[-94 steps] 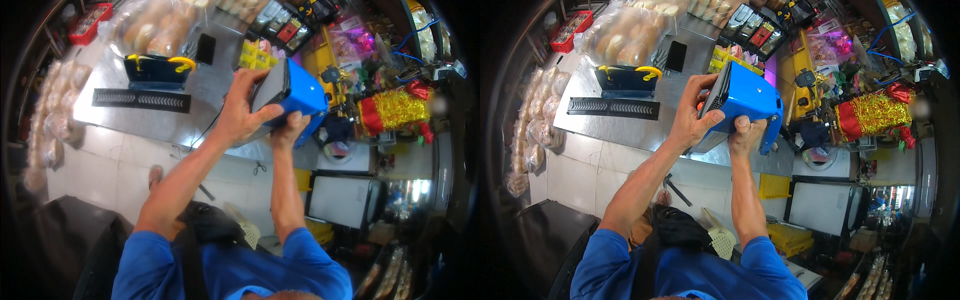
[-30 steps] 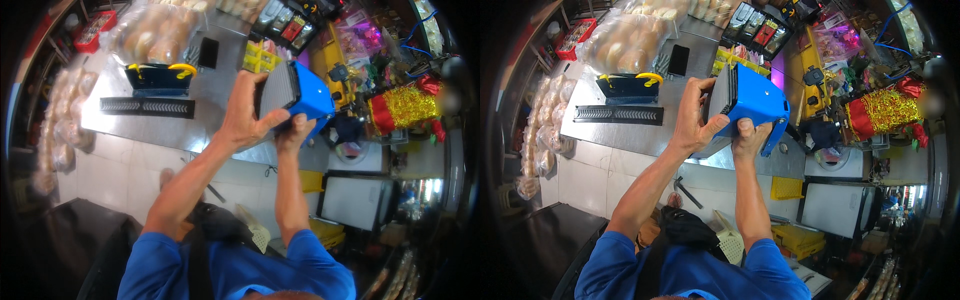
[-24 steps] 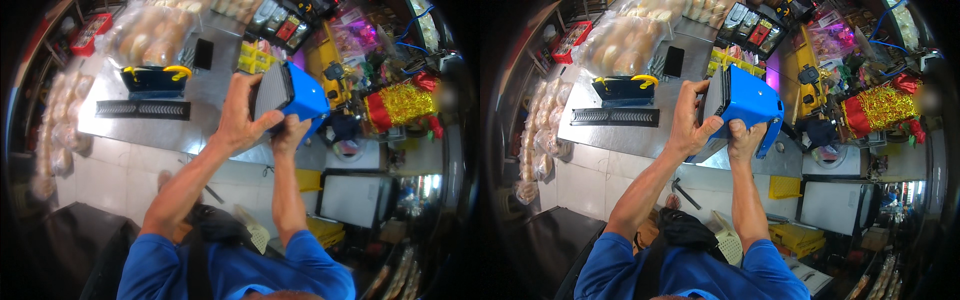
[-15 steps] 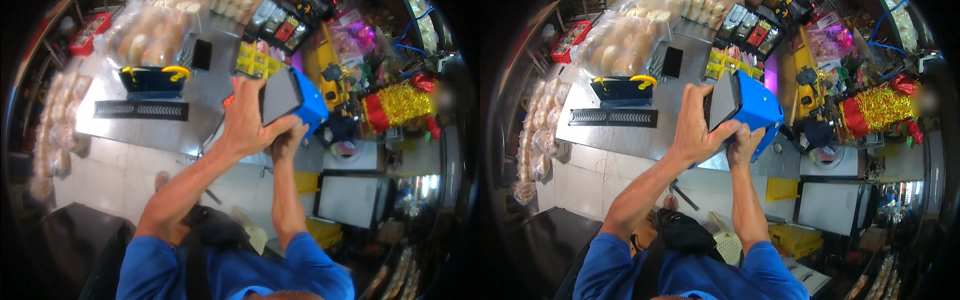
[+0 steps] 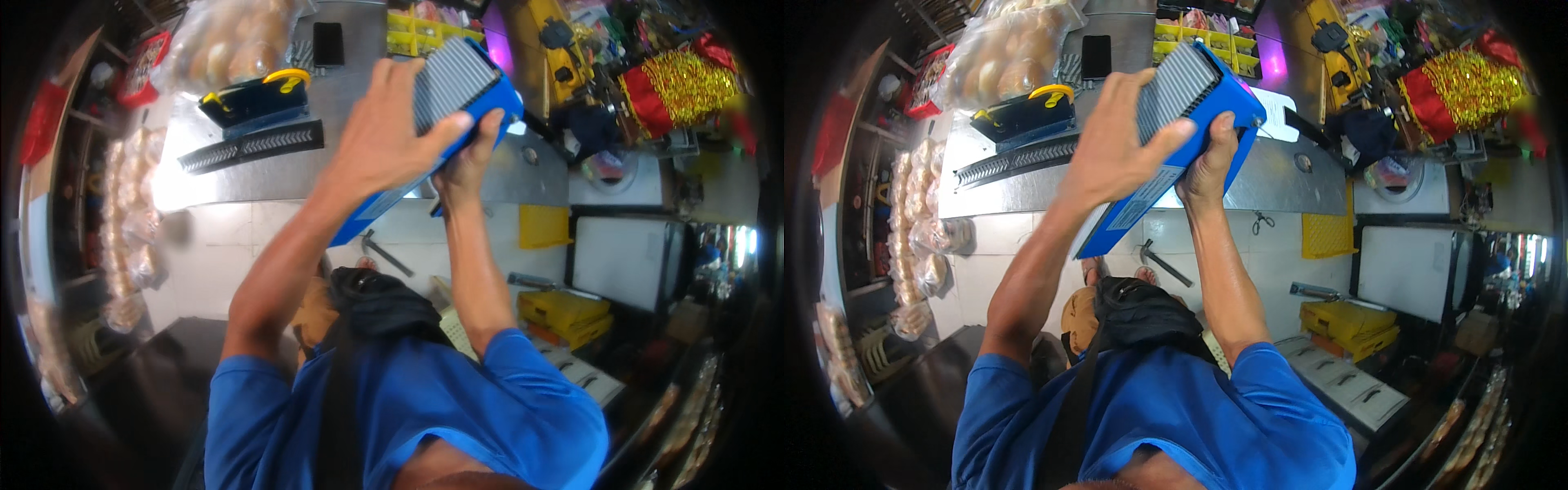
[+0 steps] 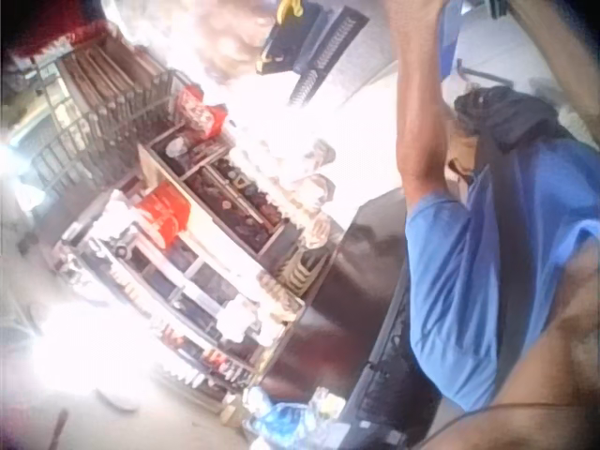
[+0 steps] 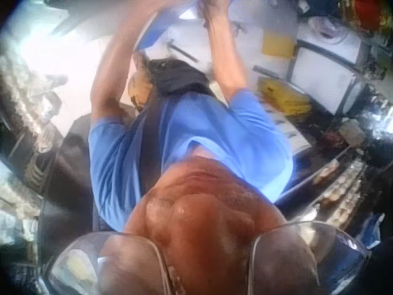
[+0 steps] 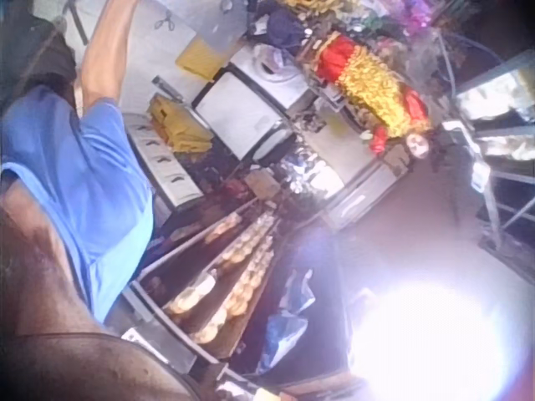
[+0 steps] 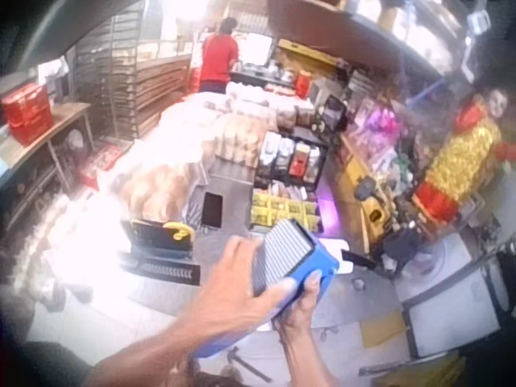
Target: The person uses a hammer and a blue plastic tool to secure a metal strip onto a white surface. They then move to a counter, attach a blue plastic cover to a light fixture, and use a power drill to fasten screws into the assembly.
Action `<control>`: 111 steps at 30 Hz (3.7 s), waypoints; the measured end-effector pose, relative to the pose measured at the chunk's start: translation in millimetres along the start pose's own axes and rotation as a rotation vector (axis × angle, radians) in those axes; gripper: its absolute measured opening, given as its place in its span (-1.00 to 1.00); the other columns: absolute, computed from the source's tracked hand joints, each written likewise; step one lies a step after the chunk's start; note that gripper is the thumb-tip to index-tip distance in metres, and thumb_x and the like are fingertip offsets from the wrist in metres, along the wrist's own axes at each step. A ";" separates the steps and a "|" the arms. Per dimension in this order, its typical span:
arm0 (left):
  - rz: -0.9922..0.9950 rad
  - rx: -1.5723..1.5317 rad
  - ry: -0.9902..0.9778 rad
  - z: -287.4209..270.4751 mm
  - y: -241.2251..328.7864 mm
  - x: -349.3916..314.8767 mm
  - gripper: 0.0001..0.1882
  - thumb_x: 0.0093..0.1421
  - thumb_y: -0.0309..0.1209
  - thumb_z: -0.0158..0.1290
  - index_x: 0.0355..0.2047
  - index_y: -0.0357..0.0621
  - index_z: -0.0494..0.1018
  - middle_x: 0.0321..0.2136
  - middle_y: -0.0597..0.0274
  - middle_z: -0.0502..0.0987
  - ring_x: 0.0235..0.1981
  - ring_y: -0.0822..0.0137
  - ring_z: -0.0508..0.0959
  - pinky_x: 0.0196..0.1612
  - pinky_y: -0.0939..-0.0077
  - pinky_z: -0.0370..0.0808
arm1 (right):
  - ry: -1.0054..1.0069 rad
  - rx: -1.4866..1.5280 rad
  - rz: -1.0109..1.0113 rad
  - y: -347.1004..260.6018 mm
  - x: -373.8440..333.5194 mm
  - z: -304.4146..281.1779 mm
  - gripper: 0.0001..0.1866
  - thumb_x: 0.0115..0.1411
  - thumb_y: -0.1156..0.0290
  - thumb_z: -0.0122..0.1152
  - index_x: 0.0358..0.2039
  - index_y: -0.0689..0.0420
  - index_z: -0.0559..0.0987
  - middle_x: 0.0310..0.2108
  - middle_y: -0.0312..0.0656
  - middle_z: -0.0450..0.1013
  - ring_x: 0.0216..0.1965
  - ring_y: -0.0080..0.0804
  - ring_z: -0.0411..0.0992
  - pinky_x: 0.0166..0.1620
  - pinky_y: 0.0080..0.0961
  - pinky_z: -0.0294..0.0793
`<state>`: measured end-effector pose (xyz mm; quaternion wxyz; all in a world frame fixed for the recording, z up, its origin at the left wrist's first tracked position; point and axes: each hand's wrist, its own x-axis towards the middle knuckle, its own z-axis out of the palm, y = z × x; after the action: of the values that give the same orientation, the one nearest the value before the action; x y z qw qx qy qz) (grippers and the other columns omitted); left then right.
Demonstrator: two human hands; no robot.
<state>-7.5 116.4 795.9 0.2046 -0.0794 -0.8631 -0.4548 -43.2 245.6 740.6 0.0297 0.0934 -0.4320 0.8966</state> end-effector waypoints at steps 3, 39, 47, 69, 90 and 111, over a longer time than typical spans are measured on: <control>0.048 -0.168 -0.146 -26.6 -9.2 2.7 -0.23 0.31 -0.04 0.12 0.26 -0.47 0.22 0.02 -0.08 0.38 0.11 0.18 0.45 0.17 0.32 0.42 | -0.017 -0.014 0.015 -21.1 0.5 20.7 -0.21 0.30 -0.31 0.02 0.17 0.19 0.40 -0.01 -0.13 0.52 -0.03 -0.37 0.55 0.02 -0.39 0.59; -0.601 -0.587 -1.184 -40.9 11.3 -139.6 0.07 0.07 0.18 0.16 0.39 -0.27 0.08 0.26 -0.32 0.25 0.34 -0.12 0.24 0.38 0.04 0.15 | 0.297 0.115 0.134 -77.7 -211.6 -15.4 0.21 -0.06 -0.68 -0.01 0.30 0.14 0.25 0.08 0.13 0.39 0.07 0.10 0.49 0.04 0.02 0.64; -0.573 -0.326 -1.157 -48.1 26.6 -142.3 0.00 0.01 0.18 0.28 0.30 -0.18 0.23 0.11 -0.21 0.47 0.18 -0.03 0.47 0.25 0.09 0.34 | 0.423 0.020 0.301 -71.3 -223.3 -31.6 0.13 -0.02 -0.38 0.35 0.31 0.23 0.23 0.09 0.12 0.42 0.07 0.13 0.49 0.05 -0.01 0.64; -0.794 -0.908 -1.162 -9.1 -51.3 -98.9 0.05 0.07 0.22 0.24 0.35 -0.28 0.20 0.09 -0.07 0.44 0.12 0.19 0.43 0.15 0.26 0.42 | 0.432 -0.232 0.370 -34.0 -118.4 -45.4 -0.18 0.17 -0.22 0.27 0.24 0.13 0.37 0.09 -0.14 0.47 0.09 -0.20 0.45 0.16 -0.17 0.45; -0.926 -1.324 -0.867 74.4 -13.7 -111.6 -0.19 0.13 0.21 0.24 0.11 -0.23 0.41 -0.20 0.18 0.56 -0.25 0.40 0.56 -0.25 0.43 0.58 | 0.337 -1.838 0.035 -87.1 -10.5 -57.9 -0.29 0.06 0.05 0.34 0.12 0.30 0.53 0.02 0.21 0.53 0.12 -0.01 0.49 0.19 -0.28 0.42; -0.688 -1.231 -0.538 47.2 10.5 -115.1 0.12 -0.15 -0.28 0.53 0.32 -0.33 0.08 0.08 -0.01 0.43 0.10 0.20 0.48 0.16 0.28 0.48 | 0.161 -0.824 0.501 -104.6 -53.0 -43.3 0.02 0.06 -0.04 0.47 0.30 0.38 0.20 0.08 0.11 0.43 0.07 -0.19 0.48 0.06 -0.11 0.51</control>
<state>86.6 166.6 731.1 -0.2482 -0.0136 -0.4494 -0.8581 16.6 346.2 784.4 -0.1192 -0.1027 -0.7563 0.6350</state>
